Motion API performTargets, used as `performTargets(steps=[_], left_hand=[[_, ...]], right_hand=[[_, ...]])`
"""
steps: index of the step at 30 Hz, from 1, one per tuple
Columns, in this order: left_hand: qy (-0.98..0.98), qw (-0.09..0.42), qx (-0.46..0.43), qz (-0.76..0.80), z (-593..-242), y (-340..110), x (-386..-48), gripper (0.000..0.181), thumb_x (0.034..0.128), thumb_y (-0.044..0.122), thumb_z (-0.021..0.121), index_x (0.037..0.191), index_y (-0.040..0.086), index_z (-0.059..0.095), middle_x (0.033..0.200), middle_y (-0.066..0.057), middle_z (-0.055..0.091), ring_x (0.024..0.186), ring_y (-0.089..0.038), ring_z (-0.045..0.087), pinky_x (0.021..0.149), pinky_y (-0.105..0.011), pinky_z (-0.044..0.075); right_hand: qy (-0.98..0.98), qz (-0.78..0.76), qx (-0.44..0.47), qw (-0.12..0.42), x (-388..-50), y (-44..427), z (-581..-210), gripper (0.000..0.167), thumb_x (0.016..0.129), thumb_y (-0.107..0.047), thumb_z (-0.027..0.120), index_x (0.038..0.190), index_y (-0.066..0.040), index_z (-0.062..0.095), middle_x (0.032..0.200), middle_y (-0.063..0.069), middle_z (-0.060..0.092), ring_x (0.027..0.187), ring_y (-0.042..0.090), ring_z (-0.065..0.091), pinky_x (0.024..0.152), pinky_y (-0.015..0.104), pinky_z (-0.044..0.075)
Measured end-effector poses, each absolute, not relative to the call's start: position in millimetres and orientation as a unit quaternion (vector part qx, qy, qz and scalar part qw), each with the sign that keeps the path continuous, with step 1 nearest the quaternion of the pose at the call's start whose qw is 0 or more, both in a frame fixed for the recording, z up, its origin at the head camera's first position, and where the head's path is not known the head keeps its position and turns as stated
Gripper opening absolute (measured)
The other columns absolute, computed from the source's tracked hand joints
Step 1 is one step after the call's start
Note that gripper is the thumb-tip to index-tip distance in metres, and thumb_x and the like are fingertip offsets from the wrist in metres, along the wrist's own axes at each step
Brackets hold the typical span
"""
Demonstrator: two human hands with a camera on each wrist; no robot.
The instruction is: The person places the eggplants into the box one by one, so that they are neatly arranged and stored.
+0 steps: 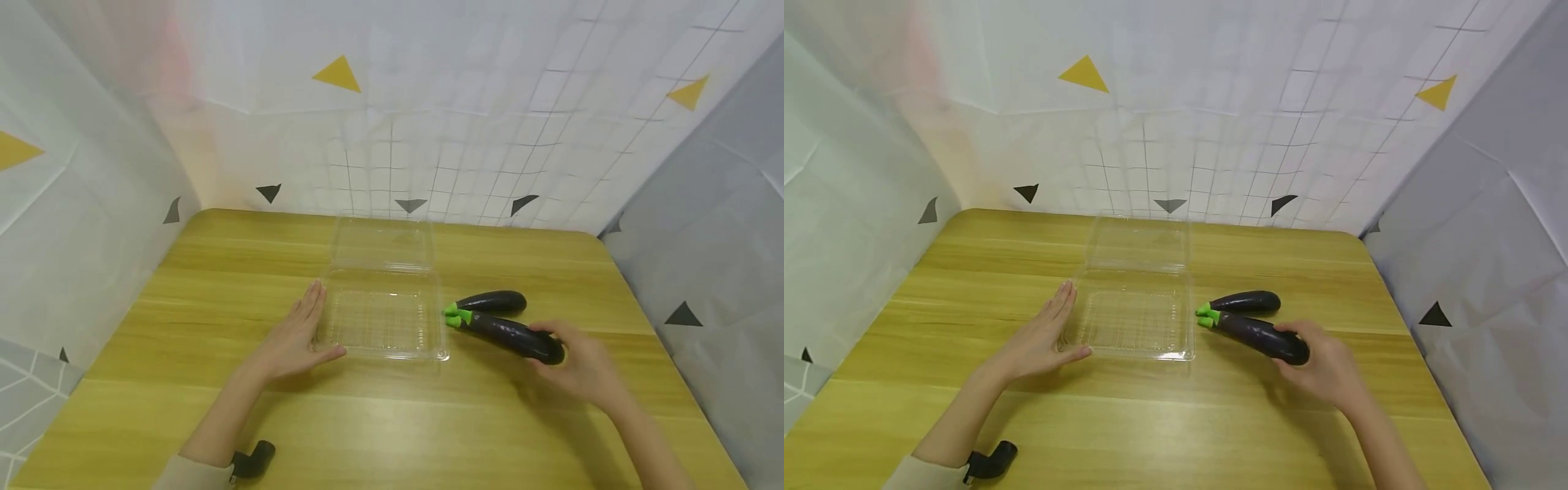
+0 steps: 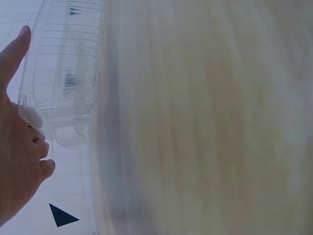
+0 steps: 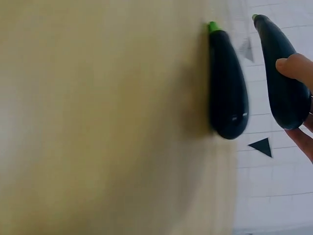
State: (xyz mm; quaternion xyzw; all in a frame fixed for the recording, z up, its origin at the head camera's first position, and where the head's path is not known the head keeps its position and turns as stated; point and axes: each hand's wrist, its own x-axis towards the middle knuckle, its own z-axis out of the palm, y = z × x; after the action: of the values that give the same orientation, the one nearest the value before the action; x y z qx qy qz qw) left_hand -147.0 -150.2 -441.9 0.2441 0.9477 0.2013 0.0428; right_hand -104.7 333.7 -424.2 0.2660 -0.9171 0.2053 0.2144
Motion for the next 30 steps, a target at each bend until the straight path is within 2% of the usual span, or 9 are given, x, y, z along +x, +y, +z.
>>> performTargets(steps=[7,11,14,16,18,19,22,30], left_hand=[[0.948,0.046,0.241,0.203,-442.1,-150.4,-146.8,0.115,0.0828,0.075,0.049,0.153,0.001,-0.004,0.160,-0.012,-0.013,0.146,-0.022,-0.008,0.117,-0.045,0.009],[0.948,0.050,0.238,0.207,-443.0,-150.1,-146.4,0.116,0.0819,0.076,0.048,0.153,0.002,-0.005,0.160,-0.011,-0.014,0.146,-0.021,-0.008,0.117,-0.045,0.009],[0.947,0.050,0.238,0.207,-443.4,-150.3,-146.5,0.116,0.0820,0.076,0.048,0.152,0.002,-0.006,0.160,-0.011,-0.014,0.146,-0.021,-0.009,0.117,-0.045,0.009],[0.948,0.051,0.237,0.208,-443.2,-150.6,-146.6,0.116,0.0821,0.076,0.049,0.152,0.002,-0.006,0.160,-0.011,-0.014,0.146,-0.020,-0.009,0.117,-0.044,0.009],[0.948,0.051,0.236,0.208,-442.6,-150.6,-146.4,0.116,0.0820,0.075,0.050,0.152,0.002,-0.006,0.160,-0.011,-0.014,0.146,-0.020,-0.010,0.117,-0.044,0.009],[0.948,0.052,0.236,0.209,-442.4,-150.5,-146.3,0.116,0.0819,0.075,0.050,0.152,0.002,-0.006,0.160,-0.011,-0.014,0.146,-0.020,-0.010,0.117,-0.044,0.009],[0.947,0.052,0.236,0.209,-441.1,-150.4,-146.0,0.116,0.0818,0.075,0.050,0.153,0.002,-0.005,0.159,-0.011,-0.014,0.146,-0.020,-0.009,0.117,-0.045,0.009],[0.946,0.051,0.236,0.218,-441.5,-149.8,-145.8,0.113,0.0844,0.063,0.061,0.153,0.002,-0.005,0.160,-0.012,-0.013,0.146,-0.023,-0.008,0.116,-0.047,0.010]], right_hand=[[-0.905,0.213,0.283,0.236,-117.7,328.1,-402.5,0.060,0.055,-0.009,0.087,0.112,-0.010,0.067,0.102,0.002,0.068,0.089,0.021,0.065,0.073,0.018,0.049],[-0.908,0.204,0.278,0.238,-121.9,323.5,-395.3,0.061,0.056,-0.011,0.087,0.114,-0.011,0.068,0.106,0.002,0.068,0.092,0.023,0.065,0.078,0.012,0.046],[-0.905,0.202,0.286,0.242,-125.5,320.6,-389.7,0.054,0.068,-0.030,0.085,0.115,-0.010,0.067,0.107,0.003,0.068,0.094,0.024,0.065,0.079,0.011,0.046],[-0.901,0.199,0.292,0.250,-128.3,318.8,-385.6,0.054,0.077,-0.048,0.074,0.114,-0.010,0.067,0.106,0.003,0.068,0.094,0.024,0.065,0.080,0.010,0.045],[-0.897,0.199,0.300,0.257,-131.2,317.0,-381.3,0.058,0.084,-0.058,0.059,0.114,-0.009,0.067,0.105,0.003,0.068,0.094,0.024,0.065,0.082,0.008,0.043],[-0.896,0.197,0.301,0.260,-132.2,316.1,-379.3,0.060,0.085,-0.061,0.054,0.114,-0.009,0.067,0.105,0.003,0.068,0.094,0.023,0.064,0.083,0.006,0.041],[-0.895,0.195,0.303,0.261,-134.4,313.9,-373.5,0.061,0.085,-0.062,0.052,0.114,-0.010,0.067,0.106,0.002,0.068,0.095,0.024,0.064,0.086,0.003,0.036],[-0.894,0.185,0.306,0.269,-140.4,309.8,-361.9,0.063,0.085,-0.063,0.050,0.114,-0.010,0.067,0.104,0.003,0.069,0.094,0.023,0.064,0.085,0.004,0.036]])
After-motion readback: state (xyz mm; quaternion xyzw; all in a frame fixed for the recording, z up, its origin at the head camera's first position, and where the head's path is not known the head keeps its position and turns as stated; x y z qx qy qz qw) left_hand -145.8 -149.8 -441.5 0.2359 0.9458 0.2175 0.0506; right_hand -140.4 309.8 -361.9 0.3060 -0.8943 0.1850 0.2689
